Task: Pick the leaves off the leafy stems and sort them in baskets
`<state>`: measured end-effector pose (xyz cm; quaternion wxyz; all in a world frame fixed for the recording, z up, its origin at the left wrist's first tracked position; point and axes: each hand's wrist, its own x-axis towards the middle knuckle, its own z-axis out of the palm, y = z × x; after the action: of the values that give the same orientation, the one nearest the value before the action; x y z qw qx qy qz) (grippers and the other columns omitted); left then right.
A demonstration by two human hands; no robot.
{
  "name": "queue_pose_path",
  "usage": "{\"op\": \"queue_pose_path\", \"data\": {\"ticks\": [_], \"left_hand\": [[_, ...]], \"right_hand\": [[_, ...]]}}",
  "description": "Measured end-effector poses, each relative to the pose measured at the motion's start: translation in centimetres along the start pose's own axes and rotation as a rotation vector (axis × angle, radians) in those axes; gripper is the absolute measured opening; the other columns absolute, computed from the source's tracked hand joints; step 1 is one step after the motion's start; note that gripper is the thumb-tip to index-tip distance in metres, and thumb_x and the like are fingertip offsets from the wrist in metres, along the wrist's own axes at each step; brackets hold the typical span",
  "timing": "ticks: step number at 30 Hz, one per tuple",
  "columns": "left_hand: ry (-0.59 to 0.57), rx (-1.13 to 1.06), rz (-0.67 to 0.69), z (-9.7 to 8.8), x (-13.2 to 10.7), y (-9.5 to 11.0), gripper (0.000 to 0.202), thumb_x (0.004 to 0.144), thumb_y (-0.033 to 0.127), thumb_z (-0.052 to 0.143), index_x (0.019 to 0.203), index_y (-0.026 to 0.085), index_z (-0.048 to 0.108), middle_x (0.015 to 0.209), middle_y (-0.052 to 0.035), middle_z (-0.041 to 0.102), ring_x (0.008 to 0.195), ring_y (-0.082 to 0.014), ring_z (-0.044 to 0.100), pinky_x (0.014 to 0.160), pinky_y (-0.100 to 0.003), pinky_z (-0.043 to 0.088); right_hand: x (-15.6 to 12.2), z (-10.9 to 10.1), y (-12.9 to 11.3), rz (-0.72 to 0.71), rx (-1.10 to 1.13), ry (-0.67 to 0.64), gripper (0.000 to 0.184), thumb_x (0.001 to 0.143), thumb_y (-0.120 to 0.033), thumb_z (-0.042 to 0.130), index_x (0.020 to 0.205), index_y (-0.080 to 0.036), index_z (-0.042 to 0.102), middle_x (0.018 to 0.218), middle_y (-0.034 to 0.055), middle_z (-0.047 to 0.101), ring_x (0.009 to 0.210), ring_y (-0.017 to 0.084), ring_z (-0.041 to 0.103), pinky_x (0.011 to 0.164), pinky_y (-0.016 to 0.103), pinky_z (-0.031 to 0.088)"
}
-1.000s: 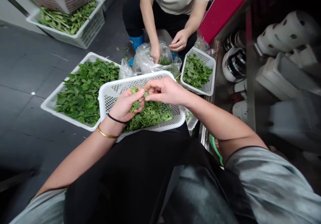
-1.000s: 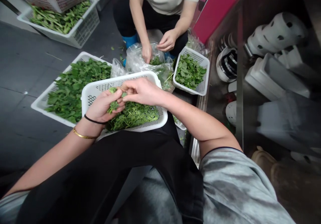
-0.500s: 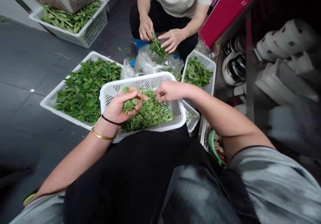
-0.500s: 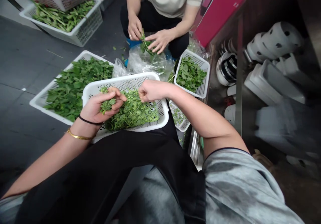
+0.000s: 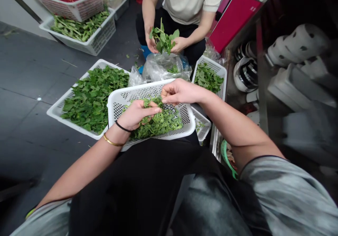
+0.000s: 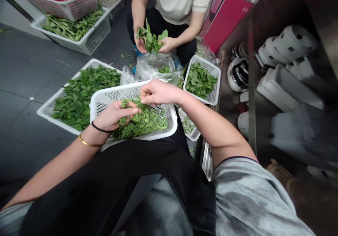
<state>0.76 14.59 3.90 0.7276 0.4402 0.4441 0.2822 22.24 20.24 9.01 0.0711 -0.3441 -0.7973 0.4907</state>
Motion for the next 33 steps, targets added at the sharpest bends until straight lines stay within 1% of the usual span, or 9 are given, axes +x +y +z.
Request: {"op": "queue_pose_path", "data": {"ticks": [5, 8, 13, 15, 18, 22, 25, 29, 33], "left_hand": [[-0.091, 0.039, 0.040, -0.4, -0.2, 0.0, 0.039, 0.065, 0.048, 0.086, 0.073, 0.013, 0.072, 0.048, 0.0027, 0.050, 0.039, -0.0089, 0.040, 0.036, -0.023, 0.027], [-0.041, 0.228, 0.165, -0.3, -0.2, 0.4, 0.037, 0.071, 0.050, 0.081, 0.071, 0.015, 0.069, 0.050, 0.0034, 0.051, 0.045, -0.0097, 0.042, 0.044, -0.023, 0.034], [-0.134, 0.621, 0.354, -1.2, -1.1, 1.7, 0.025, 0.073, 0.040, 0.080, 0.067, 0.018, 0.070, 0.060, -0.0003, 0.063, 0.057, -0.0125, 0.052, 0.056, -0.023, 0.040], [-0.143, 0.511, 0.304, -2.0, -1.7, 1.8, 0.021, 0.070, 0.036, 0.082, 0.067, 0.018, 0.071, 0.062, -0.0027, 0.065, 0.055, -0.0132, 0.052, 0.052, -0.023, 0.040], [-0.054, 0.072, 0.199, -3.0, -2.1, 1.6, 0.027, 0.067, 0.038, 0.083, 0.062, 0.018, 0.067, 0.055, -0.0026, 0.057, 0.045, -0.0107, 0.043, 0.039, -0.022, 0.032], [-0.112, -0.342, 0.130, -3.0, -1.6, 1.5, 0.034, 0.065, 0.039, 0.078, 0.051, 0.018, 0.055, 0.049, -0.0005, 0.040, 0.041, -0.0101, 0.037, 0.030, -0.020, 0.021], [-0.145, -0.387, 0.123, -2.5, -1.4, 1.4, 0.033, 0.068, 0.040, 0.073, 0.053, 0.018, 0.054, 0.050, -0.0026, 0.044, 0.038, -0.0112, 0.040, 0.027, -0.021, 0.020], [-0.141, -0.347, 0.134, -2.2, -1.5, 1.0, 0.033, 0.066, 0.039, 0.081, 0.058, 0.016, 0.059, 0.054, -0.0033, 0.054, 0.035, -0.0094, 0.042, 0.026, -0.019, 0.020], [-0.146, -0.329, 0.114, -2.4, -1.2, 0.3, 0.040, 0.063, 0.041, 0.088, 0.061, 0.016, 0.058, 0.063, -0.0065, 0.066, 0.040, -0.0117, 0.052, 0.026, -0.016, 0.024]], "right_hand": [[-0.6, 2.2, -0.9, -0.215, -0.418, 0.128, 0.016, 0.091, -0.019, 0.054, 0.086, -0.013, 0.067, 0.076, 0.0030, 0.065, 0.068, 0.012, 0.054, 0.066, 0.026, 0.038], [-0.7, 3.7, -1.7, -0.184, -0.657, 0.176, 0.024, 0.092, -0.018, 0.047, 0.088, -0.010, 0.069, 0.083, 0.0098, 0.067, 0.068, 0.015, 0.052, 0.063, 0.028, 0.034], [-1.4, 2.8, -2.2, -0.115, -0.542, 0.089, 0.027, 0.093, -0.016, 0.045, 0.093, -0.011, 0.071, 0.080, 0.0058, 0.068, 0.067, 0.013, 0.055, 0.064, 0.026, 0.038], [-1.7, 1.5, -1.9, -0.061, -0.446, 0.009, 0.029, 0.096, -0.019, 0.045, 0.104, -0.014, 0.073, 0.079, 0.0027, 0.068, 0.068, 0.012, 0.058, 0.067, 0.025, 0.042], [-1.2, 0.6, -1.4, 0.184, -0.558, -0.141, 0.025, 0.090, -0.029, 0.065, 0.106, -0.013, 0.075, 0.081, 0.0063, 0.071, 0.075, 0.017, 0.064, 0.069, 0.028, 0.045], [2.0, 2.9, -0.5, 0.370, -0.795, -0.095, 0.035, 0.091, -0.039, 0.067, 0.100, -0.006, 0.077, 0.091, 0.0198, 0.073, 0.088, 0.029, 0.067, 0.069, 0.036, 0.047], [3.8, 4.2, 0.4, 0.358, -0.771, -0.111, 0.028, 0.093, -0.027, 0.062, 0.104, -0.006, 0.077, 0.096, 0.0204, 0.073, 0.090, 0.029, 0.068, 0.069, 0.036, 0.046], [3.3, 2.5, 0.6, 0.273, -0.653, -0.132, 0.020, 0.092, -0.021, 0.062, 0.096, -0.010, 0.078, 0.093, 0.0132, 0.075, 0.087, 0.022, 0.066, 0.074, 0.033, 0.045], [2.3, 1.9, 0.1, 0.255, -0.664, -0.101, 0.022, 0.091, -0.021, 0.063, 0.106, -0.012, 0.077, 0.098, 0.0117, 0.075, 0.089, 0.021, 0.066, 0.075, 0.031, 0.043]]}}
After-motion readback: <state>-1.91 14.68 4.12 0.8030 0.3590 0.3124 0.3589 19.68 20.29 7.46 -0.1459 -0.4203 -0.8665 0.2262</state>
